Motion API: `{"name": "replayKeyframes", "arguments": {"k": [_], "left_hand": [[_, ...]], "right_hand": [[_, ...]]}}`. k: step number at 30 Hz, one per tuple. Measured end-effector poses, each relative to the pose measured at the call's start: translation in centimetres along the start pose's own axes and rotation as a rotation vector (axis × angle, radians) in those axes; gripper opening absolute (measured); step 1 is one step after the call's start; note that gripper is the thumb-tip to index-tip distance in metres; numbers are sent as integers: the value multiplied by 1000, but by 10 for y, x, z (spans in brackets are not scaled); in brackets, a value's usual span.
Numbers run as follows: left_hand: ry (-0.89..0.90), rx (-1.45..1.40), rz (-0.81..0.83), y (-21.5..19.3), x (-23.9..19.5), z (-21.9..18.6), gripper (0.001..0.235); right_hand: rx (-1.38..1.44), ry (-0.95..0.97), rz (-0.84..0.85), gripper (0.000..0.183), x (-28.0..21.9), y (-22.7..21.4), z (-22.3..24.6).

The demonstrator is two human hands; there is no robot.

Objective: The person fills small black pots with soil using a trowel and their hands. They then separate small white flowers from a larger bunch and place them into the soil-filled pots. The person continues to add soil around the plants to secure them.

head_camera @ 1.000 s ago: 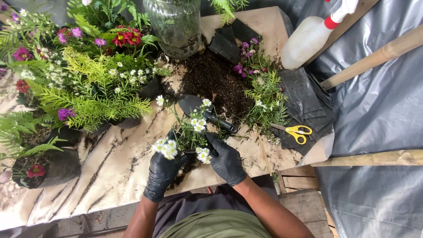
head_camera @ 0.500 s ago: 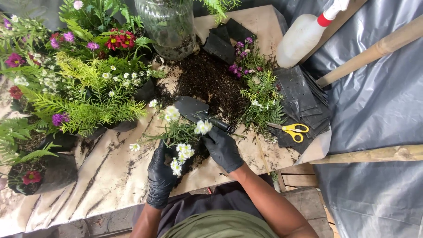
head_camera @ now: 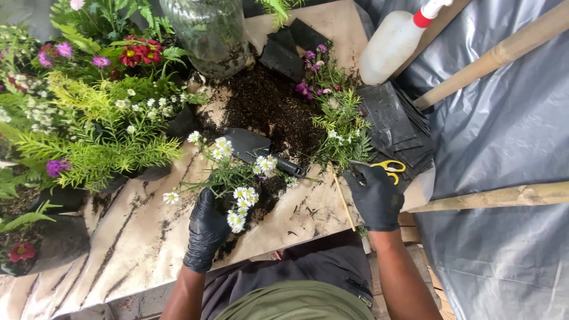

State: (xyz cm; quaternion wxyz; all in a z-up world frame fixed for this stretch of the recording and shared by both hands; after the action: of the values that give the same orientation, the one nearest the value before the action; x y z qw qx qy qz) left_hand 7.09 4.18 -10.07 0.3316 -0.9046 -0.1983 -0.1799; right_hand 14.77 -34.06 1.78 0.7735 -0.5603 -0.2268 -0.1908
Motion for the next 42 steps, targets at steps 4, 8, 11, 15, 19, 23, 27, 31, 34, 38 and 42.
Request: {"name": "replayKeyframes", "arguments": {"k": [4,8,11,15,19,23,27,31,34,38,42], "left_hand": [[-71,8,-5,10,-8,15,48],[-93,-14,-2,6,-7,-4,47],[-100,-59,-16,12,-9,13,48],[-150,-67,21,51,-50,106,56],[-157,-61,12,51,-40,85,50],[-138,-5,-8,34,-2,10,43],[-176,-18,12,13,15,-29,45],[-252,-114,12,31,1,-6,53],[-235,-62,19,22,11,-35,50],[-312,-2,65,56,-13,30,47],[-316,44,73,32,2,-15,53]], "right_hand": [[51,96,122,26,-10,44,-30],[321,334,198,10,-9,56,-52],[700,542,240,13,-4,53,-56],[912,804,375,25,0,39,-47],[1001,745,387,21,7,22,-21],[1000,716,400,11,0,6,18],[1174,635,393,11,-27,14,49],[1159,427,443,15,-30,11,103],[1196,266,406,17,-27,16,130],[1287,191,394,10,-43,55,137],[992,-37,247,7,-11,18,170]]}}
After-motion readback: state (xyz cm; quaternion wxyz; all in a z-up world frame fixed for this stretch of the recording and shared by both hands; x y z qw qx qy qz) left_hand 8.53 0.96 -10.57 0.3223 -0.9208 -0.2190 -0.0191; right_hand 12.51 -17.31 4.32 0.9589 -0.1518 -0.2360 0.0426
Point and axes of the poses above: each hand's wrist, its own x-axis towards the middle knuckle, its own y-axis out of the palm, z = x × y, the point moved 8 cm from there along x, towards the middle knuckle, and after that the axes turned 9 degrees about y, right-handed, at the moved point
